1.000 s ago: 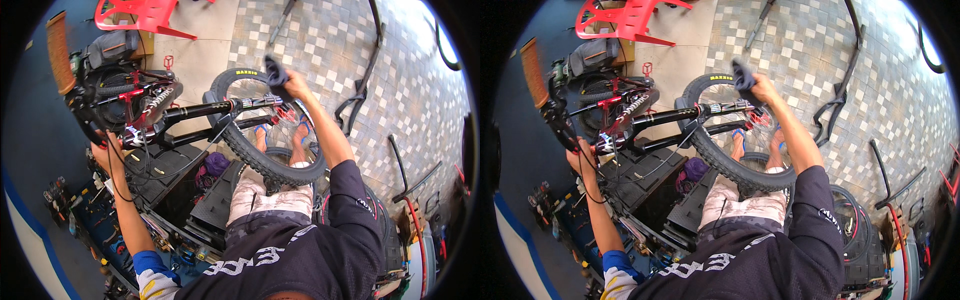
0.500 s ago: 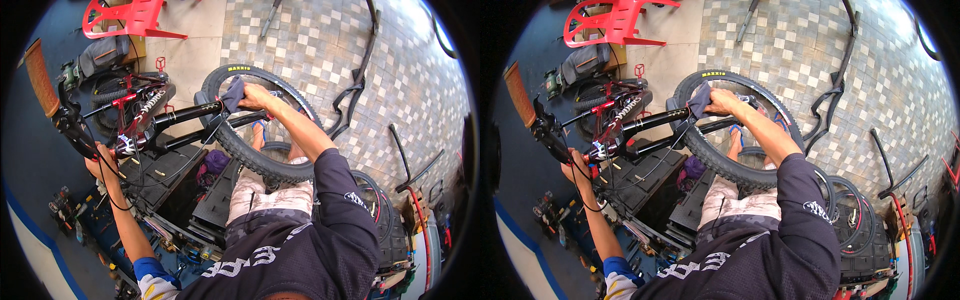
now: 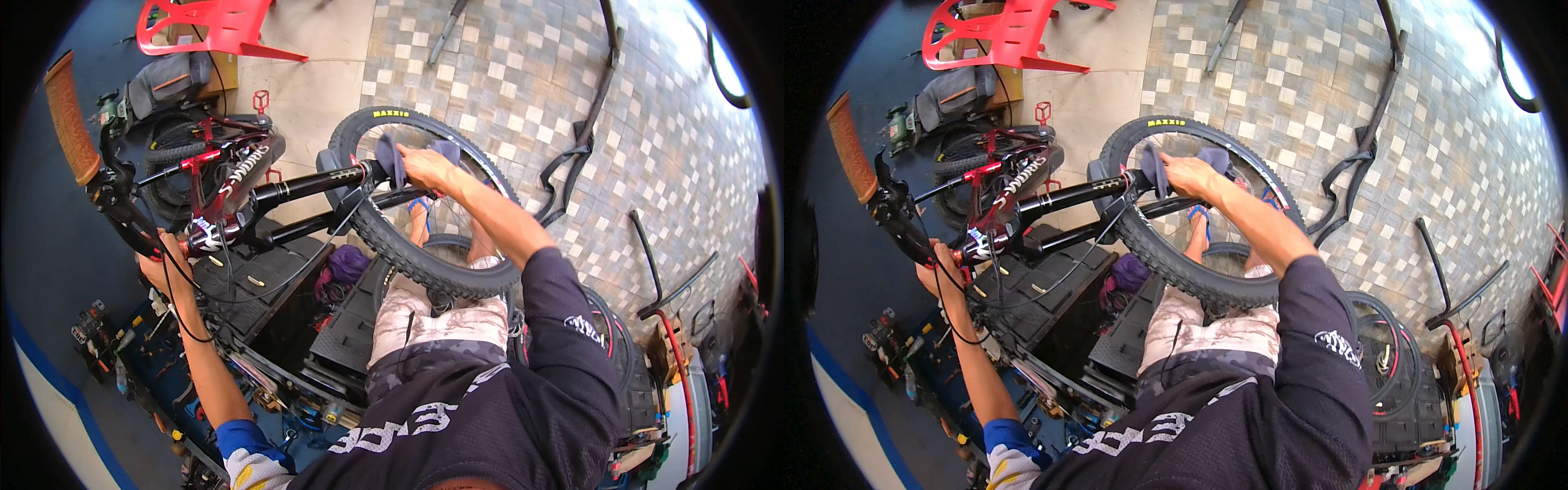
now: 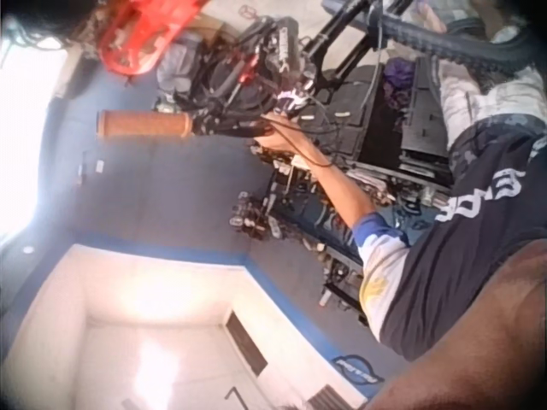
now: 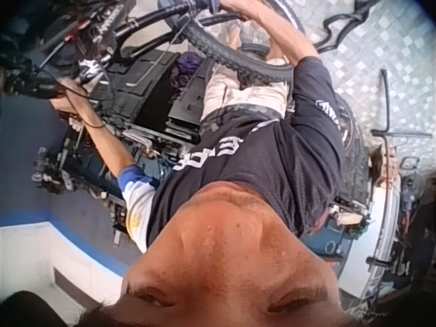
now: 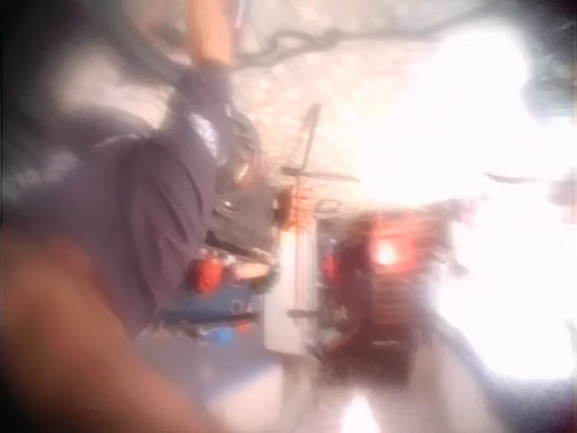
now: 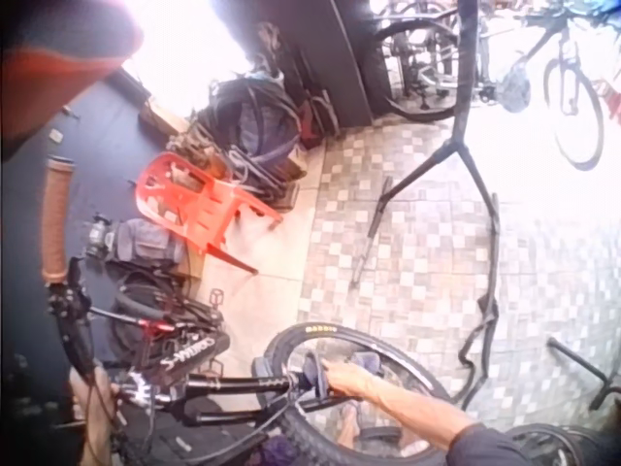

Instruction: The person wipes the handlebars, front fork, front wheel, and seat of a red mountain bike using a dark cloth. The person then lifts the bike and places it on the floor.

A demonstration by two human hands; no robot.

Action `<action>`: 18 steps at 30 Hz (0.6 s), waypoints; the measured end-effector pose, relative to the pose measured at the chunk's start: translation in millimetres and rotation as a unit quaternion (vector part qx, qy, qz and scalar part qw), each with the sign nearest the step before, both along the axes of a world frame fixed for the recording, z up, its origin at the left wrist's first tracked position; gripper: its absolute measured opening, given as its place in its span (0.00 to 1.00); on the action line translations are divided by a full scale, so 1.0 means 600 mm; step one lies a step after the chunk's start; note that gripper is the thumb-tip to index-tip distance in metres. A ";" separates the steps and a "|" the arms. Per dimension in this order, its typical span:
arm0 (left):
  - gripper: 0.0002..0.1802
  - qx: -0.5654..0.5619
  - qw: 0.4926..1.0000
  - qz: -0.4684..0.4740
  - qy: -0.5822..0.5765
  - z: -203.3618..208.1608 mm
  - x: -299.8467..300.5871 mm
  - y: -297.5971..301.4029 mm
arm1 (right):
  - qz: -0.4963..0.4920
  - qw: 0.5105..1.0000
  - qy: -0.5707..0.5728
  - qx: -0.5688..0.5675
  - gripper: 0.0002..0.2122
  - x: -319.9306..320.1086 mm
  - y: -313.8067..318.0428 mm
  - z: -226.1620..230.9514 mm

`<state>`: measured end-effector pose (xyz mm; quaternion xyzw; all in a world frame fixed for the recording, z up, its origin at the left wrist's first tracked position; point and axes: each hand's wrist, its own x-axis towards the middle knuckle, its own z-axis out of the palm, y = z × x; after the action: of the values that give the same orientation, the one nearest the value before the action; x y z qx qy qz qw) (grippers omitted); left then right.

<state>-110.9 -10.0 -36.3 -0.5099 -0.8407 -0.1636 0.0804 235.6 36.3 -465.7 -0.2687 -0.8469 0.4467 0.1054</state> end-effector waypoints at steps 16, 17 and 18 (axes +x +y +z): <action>0.18 0.024 0.998 0.022 -0.055 -0.003 -0.002 -0.021 | -0.395 0.783 0.289 -0.383 0.22 -0.069 -0.177 0.092; 0.18 0.024 0.998 0.027 -0.060 -0.005 -0.002 -0.025 | -0.372 0.766 0.305 -0.426 0.20 -0.069 -0.179 0.083; 0.18 0.024 0.997 0.032 -0.066 -0.007 -0.002 -0.024 | -0.348 0.747 0.320 -0.468 0.19 -0.071 -0.176 0.079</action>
<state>-112.1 -24.3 -40.3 -0.4687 -0.8558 -0.2145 0.0428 192.8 -69.2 -418.6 -0.4021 -0.2965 0.7788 0.3793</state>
